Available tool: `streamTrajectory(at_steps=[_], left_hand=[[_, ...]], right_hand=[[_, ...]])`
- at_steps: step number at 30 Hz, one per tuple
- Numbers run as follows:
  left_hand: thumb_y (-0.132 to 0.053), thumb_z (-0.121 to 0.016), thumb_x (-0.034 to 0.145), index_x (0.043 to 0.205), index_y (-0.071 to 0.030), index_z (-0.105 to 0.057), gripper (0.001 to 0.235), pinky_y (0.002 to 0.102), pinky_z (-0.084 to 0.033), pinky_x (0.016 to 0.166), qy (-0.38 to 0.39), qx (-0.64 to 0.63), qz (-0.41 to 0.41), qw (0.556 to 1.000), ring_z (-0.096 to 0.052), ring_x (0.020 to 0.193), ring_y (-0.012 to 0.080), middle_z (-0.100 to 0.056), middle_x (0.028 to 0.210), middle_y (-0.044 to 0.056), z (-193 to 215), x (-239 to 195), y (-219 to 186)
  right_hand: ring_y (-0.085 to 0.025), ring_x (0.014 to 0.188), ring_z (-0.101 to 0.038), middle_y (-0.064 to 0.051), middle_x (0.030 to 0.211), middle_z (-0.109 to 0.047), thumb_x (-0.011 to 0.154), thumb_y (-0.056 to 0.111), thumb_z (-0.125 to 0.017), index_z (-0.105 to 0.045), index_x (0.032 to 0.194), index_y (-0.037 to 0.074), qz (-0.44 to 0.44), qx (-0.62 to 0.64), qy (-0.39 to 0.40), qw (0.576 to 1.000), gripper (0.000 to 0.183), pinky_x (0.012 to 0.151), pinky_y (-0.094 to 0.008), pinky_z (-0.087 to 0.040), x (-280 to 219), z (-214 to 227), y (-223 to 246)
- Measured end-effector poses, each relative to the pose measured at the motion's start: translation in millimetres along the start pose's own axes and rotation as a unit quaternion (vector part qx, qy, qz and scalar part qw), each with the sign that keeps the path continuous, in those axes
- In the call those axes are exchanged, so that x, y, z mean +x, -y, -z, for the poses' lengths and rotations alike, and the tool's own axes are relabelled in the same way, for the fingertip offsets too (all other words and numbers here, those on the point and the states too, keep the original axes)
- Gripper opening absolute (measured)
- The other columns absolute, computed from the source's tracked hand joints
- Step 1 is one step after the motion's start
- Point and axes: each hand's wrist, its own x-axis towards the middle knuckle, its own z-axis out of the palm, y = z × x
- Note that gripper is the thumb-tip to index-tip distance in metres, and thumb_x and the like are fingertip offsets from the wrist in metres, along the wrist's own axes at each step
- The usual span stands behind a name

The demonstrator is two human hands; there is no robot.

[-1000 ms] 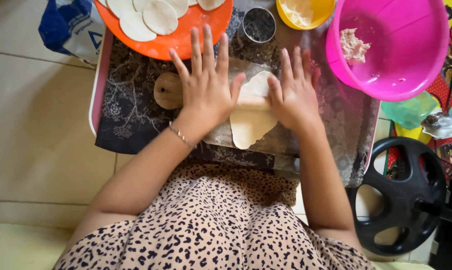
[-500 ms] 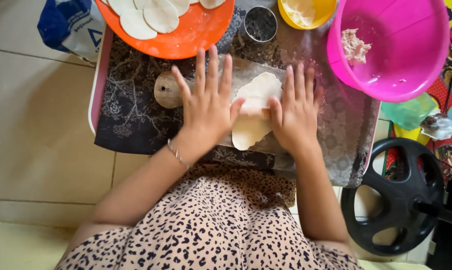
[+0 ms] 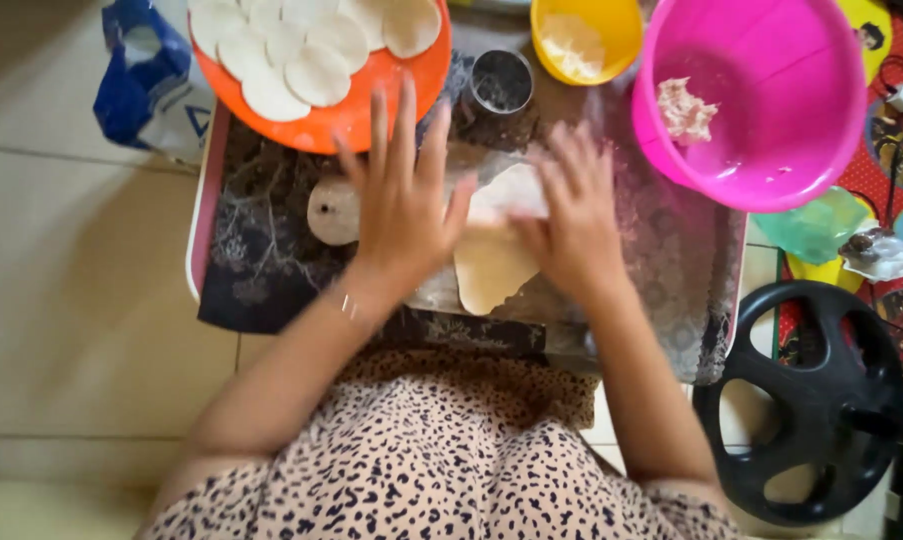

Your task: Rolling out small pieces of dough and cutting them into uniform circles using a circular mold.

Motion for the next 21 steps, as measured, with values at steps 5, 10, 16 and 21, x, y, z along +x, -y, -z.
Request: streamTrajectory(at_steps=[5, 10, 16, 21], left_hand=[[-0.037, -0.065, 0.096, 0.115, -0.013, -0.070, 0.030, 0.050, -0.046, 0.090, -0.168, -0.091, -0.125, 0.973, -0.062, 0.103, 0.0315, -0.065, 0.115, 0.008, -4, -63, -10], [-0.039, -0.070, 0.089, 0.106, -0.023, -0.076, 0.024, 0.041, -0.049, 0.079, -0.186, -0.142, -0.087, 0.968, -0.067, 0.088, 0.0229, -0.071, 0.099, -0.004, 2, -61, 1], [-0.011, -0.065, 0.096, 0.105, -0.006, -0.073, 0.013, 0.036, -0.051, 0.068, -0.281, -0.193, -0.087, 0.936, -0.058, 0.067, 0.0205, -0.066, 0.087, 0.001, 28, 8, -3], [-0.037, -0.083, 0.074, 0.120, -0.009, -0.069, 0.055, 0.044, -0.050, 0.068, 0.008, 0.119, -0.058, 0.991, -0.063, 0.083, 0.0265, -0.064, 0.092, 0.006, -27, 28, -41]], right_hand=[[-0.044, 0.143, -0.046, -0.018, 0.147, -0.057, 0.099, 0.037, -0.069, -0.067, 0.130, 0.007, 0.058, 0.006, -0.021, 0.998, 0.043, 0.118, -0.061, -0.032, -31, 4, 13], [-0.043, 0.141, -0.049, -0.017, 0.142, -0.062, 0.093, 0.033, -0.077, -0.074, 0.115, 0.007, 0.081, -0.017, -0.015, 0.996, 0.035, 0.119, -0.062, -0.032, -29, 6, 24], [-0.043, 0.138, -0.052, -0.017, 0.130, -0.063, 0.090, 0.022, -0.080, -0.067, 0.107, 0.004, 0.033, -0.015, -0.061, 0.997, 0.028, 0.120, -0.058, -0.029, -49, 20, 9], [-0.044, 0.140, -0.050, -0.017, 0.134, -0.060, 0.099, 0.015, -0.073, -0.067, 0.115, -0.001, -0.118, 0.018, -0.151, 0.981, 0.024, 0.119, -0.054, -0.036, -83, 76, -9]])
